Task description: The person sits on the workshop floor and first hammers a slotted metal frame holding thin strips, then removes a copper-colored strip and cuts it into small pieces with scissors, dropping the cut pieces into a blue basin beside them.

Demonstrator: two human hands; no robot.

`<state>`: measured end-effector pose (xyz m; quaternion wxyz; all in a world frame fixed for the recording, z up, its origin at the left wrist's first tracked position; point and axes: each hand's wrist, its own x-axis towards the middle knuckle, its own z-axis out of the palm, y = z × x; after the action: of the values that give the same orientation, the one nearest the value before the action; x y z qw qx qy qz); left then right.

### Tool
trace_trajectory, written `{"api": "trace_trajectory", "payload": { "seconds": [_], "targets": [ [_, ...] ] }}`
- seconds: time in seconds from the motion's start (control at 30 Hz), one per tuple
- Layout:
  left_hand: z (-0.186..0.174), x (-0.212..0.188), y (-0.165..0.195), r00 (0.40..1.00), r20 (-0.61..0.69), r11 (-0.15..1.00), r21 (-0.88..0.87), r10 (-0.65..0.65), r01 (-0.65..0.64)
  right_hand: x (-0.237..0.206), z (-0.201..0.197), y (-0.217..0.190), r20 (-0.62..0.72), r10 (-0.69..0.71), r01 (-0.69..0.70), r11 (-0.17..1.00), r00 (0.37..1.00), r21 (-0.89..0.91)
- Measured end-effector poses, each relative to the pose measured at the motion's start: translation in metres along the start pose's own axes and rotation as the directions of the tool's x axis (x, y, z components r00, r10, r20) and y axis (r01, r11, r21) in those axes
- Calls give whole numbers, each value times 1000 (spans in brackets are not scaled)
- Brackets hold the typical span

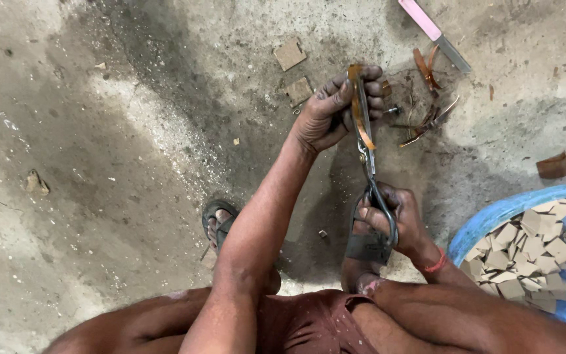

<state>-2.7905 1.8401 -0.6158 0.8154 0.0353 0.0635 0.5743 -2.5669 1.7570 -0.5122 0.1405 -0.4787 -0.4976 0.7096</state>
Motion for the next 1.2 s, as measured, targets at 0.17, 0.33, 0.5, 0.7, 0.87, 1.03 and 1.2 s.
{"api": "trace_trajectory", "payload": {
  "seconds": [0.17,0.33,0.5,0.7,0.87,1.03,1.2],
  "targets": [
    [-10,-3,-11,1000,12,994,106,3,-5,9,-2,-7,99,-69,79,991,993,-105],
    [-22,-9,-19,1000,-7,1000,23,-19,19,11,0,-14,62,-67,79,973,996,-219],
    [-22,-9,-20,1000,3,1000,-1,-8,8,4,3,-7,36,0,3,997,999,-77],
    [-15,-9,-13,999,19,999,39,-36,35,1,-1,6,-9,-74,73,994,997,-78],
    [-14,-10,-15,999,39,999,33,-18,17,3,-1,1,-36,6,-10,995,999,-95],
    [-18,-13,-24,996,58,994,81,-72,68,13,-5,-12,57,-117,129,945,991,-301],
    [-20,-15,-22,994,58,992,86,-95,90,9,-3,-10,13,-104,103,954,995,-283]
  ]
}}
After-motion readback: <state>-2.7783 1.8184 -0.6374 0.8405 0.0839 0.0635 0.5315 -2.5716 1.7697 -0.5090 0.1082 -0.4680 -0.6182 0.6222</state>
